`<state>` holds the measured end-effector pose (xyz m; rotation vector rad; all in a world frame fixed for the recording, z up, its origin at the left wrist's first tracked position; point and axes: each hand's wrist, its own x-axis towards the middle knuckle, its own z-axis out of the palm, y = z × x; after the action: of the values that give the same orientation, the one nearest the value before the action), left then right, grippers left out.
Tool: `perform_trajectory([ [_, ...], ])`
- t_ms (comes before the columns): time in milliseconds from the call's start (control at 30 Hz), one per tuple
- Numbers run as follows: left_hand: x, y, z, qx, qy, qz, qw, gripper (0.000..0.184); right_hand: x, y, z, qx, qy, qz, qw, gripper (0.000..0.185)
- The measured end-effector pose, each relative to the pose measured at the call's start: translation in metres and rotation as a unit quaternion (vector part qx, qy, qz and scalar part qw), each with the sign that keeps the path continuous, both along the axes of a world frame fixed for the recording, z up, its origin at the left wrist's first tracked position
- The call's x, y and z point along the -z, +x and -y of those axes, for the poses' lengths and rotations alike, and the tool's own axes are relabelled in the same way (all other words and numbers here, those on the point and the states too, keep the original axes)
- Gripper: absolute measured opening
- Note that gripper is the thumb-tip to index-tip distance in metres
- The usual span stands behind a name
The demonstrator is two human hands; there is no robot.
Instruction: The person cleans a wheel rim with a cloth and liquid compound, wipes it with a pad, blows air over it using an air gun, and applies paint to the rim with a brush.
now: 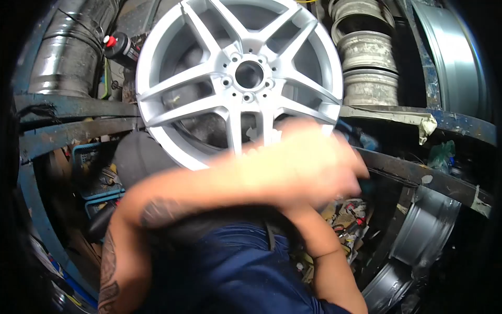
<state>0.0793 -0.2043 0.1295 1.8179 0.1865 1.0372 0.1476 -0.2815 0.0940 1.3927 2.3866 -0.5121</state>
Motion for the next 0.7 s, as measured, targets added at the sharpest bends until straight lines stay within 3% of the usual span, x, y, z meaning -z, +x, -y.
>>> perform_trajectory([
  [33,-0.026,0.005,0.041,0.060,-0.092,0.052,0.993,0.029,0.006,0.005,-0.004,-0.008,0.007,-0.014,1.000,0.046],
  [67,-0.036,0.016,0.078,0.222,-0.222,0.154,0.937,0.029,0.010,0.008,-0.011,0.010,-0.025,-0.044,0.999,0.044],
  [100,-0.051,0.012,0.116,0.280,-0.298,0.206,0.889,0.029,0.008,0.006,-0.018,0.004,-0.040,-0.036,0.999,0.045],
  [133,-0.062,0.008,0.137,0.321,-0.255,0.230,0.883,0.029,0.006,0.003,-0.022,-0.001,-0.043,-0.021,0.999,0.047],
  [167,-0.066,0.009,0.161,0.450,-0.335,0.245,0.791,0.033,0.006,0.000,-0.024,-0.008,-0.039,-0.008,0.999,0.048],
  [200,-0.068,-0.001,0.165,0.318,-0.353,0.356,0.805,0.024,0.007,-0.002,-0.025,-0.017,-0.036,0.004,0.999,0.049],
  [233,-0.072,-0.020,0.141,0.278,-0.267,0.334,0.860,0.023,0.007,-0.002,-0.025,-0.024,-0.040,0.007,0.999,0.049],
  [300,-0.075,-0.039,0.108,0.287,-0.218,0.305,0.882,0.024,0.007,-0.002,-0.030,-0.042,-0.042,0.015,0.998,0.049],
  [367,-0.075,-0.047,0.111,0.386,-0.314,0.292,0.817,0.025,0.005,-0.003,-0.035,-0.043,-0.049,0.017,0.998,0.049],
  [467,-0.064,-0.054,0.115,0.199,-0.241,0.334,0.889,0.026,0.005,-0.002,-0.036,-0.048,-0.051,0.007,0.998,0.051],
  [567,-0.050,-0.028,0.124,0.272,-0.309,0.367,0.834,0.030,0.009,-0.002,-0.035,-0.057,-0.058,0.016,0.997,0.056],
  [600,-0.044,-0.027,0.091,0.461,-0.299,0.273,0.789,0.031,0.008,-0.004,-0.036,-0.058,-0.070,0.022,0.996,0.056],
  [667,-0.048,-0.031,0.053,0.619,-0.362,0.250,0.650,0.029,0.006,-0.006,-0.040,-0.059,-0.086,0.036,0.994,0.056],
  [700,-0.066,-0.040,0.044,0.504,-0.251,0.160,0.811,0.027,0.006,-0.007,-0.041,-0.062,-0.090,0.041,0.993,0.054],
])
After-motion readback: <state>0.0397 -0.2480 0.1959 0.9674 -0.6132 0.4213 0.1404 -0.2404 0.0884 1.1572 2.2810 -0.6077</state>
